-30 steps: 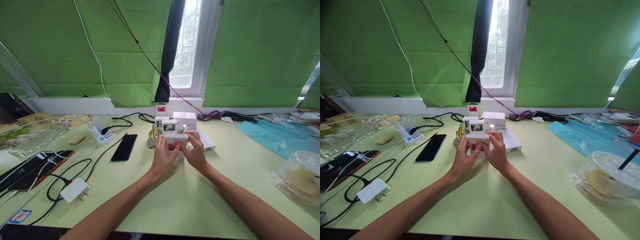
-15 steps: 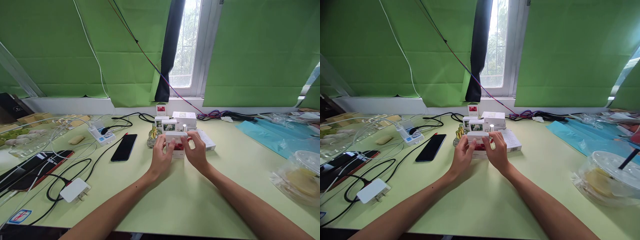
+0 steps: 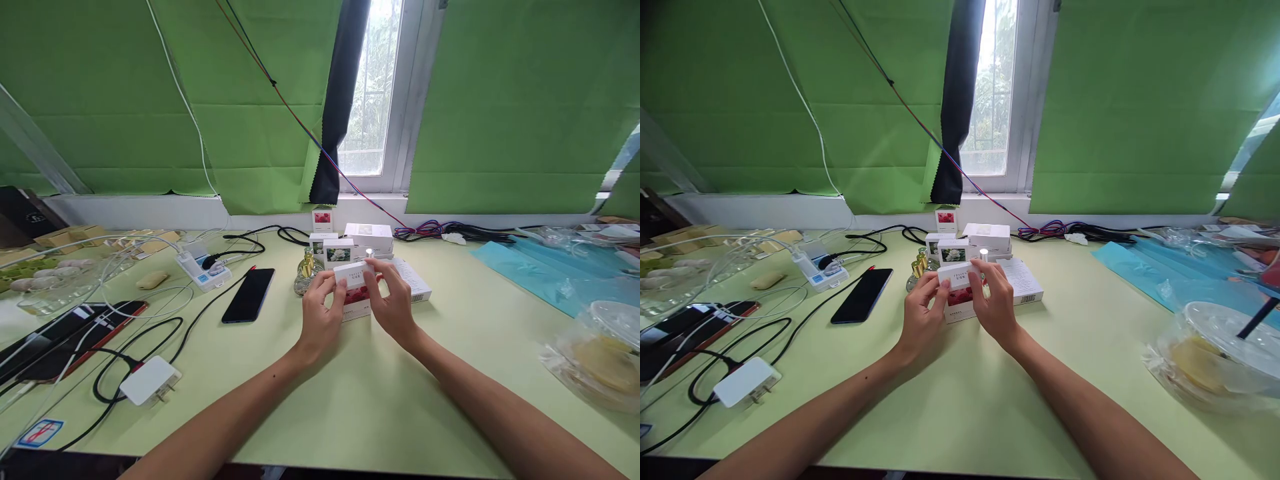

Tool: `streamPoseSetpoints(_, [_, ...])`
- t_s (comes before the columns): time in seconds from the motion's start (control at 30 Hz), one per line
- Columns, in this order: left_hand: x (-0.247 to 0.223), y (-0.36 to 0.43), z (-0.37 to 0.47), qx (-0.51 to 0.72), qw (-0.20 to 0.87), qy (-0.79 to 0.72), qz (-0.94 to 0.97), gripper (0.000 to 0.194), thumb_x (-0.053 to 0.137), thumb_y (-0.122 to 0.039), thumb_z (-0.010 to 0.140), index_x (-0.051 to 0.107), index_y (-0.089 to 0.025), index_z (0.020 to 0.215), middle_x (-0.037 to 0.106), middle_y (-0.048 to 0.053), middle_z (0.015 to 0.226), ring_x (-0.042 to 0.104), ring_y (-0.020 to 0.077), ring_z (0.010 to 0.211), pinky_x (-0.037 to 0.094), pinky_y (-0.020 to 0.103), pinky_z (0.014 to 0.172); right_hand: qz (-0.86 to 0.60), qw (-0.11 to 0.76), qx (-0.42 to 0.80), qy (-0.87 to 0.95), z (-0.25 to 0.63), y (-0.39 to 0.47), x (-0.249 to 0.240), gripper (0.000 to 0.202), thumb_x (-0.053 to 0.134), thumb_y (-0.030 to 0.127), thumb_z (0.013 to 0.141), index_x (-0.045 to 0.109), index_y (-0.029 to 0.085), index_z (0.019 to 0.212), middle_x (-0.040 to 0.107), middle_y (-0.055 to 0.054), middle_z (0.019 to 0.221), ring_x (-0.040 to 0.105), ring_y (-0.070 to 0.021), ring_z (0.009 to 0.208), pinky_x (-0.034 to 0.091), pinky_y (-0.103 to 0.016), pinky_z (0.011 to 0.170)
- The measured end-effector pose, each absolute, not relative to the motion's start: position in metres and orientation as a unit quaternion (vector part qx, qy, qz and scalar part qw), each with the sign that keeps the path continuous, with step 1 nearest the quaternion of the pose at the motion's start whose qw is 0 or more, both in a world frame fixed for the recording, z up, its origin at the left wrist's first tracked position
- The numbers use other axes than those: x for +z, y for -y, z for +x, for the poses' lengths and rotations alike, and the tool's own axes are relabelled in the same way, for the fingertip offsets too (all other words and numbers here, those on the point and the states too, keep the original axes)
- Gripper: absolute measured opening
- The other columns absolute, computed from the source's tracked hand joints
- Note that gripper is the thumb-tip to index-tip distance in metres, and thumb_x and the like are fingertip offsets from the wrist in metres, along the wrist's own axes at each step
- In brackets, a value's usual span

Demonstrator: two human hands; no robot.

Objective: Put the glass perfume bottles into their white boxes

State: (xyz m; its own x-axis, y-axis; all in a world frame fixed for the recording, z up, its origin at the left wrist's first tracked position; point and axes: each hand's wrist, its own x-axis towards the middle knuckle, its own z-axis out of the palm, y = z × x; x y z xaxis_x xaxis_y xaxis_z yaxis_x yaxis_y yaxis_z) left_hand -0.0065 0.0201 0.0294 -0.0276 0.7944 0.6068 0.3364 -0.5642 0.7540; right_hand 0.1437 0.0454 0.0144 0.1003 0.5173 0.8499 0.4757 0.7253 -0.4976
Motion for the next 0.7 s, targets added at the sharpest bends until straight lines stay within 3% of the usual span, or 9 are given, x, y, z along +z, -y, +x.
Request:
streamPoseSetpoints(0.43, [0.0302, -0.0151, -0.0048, 0.583, 0.148, -0.412, 0.685, 0.022, 0.061, -0.038, 0.097, 0.074, -0.021, 0.089, 0.065, 0.003, 0.094, 0.063, 0.0167, 0.087, 0.053, 0.03, 0.078, -0.393, 0.644, 0.087, 0.651, 0.1451, -0.0469, 0.0152, 0.019, 0.053, 0.031, 0.101, 0.065, 0.022, 0.113, 0.073, -0.009, 0.108, 0.067, -0.0202, 0.09, 0.056, -0.036, 0.077])
streamPoseSetpoints(0.7, [0.0321, -0.0122, -0.0046, 0.571, 0.116, -0.388, 0.714, 0.026, 0.053, -0.035, 0.101, 0.074, -0.022, 0.095, 0.068, 0.005, 0.1, 0.065, 0.0181, 0.091, 0.054, 0.032, 0.081, -0.392, 0.642, 0.143, 0.643, 0.146, -0.0475, 0.0175, 0.023, 0.051, 0.034, 0.102, 0.068, 0.023, 0.112, 0.072, -0.008, 0.107, 0.066, -0.0217, 0.095, 0.055, -0.038, 0.083])
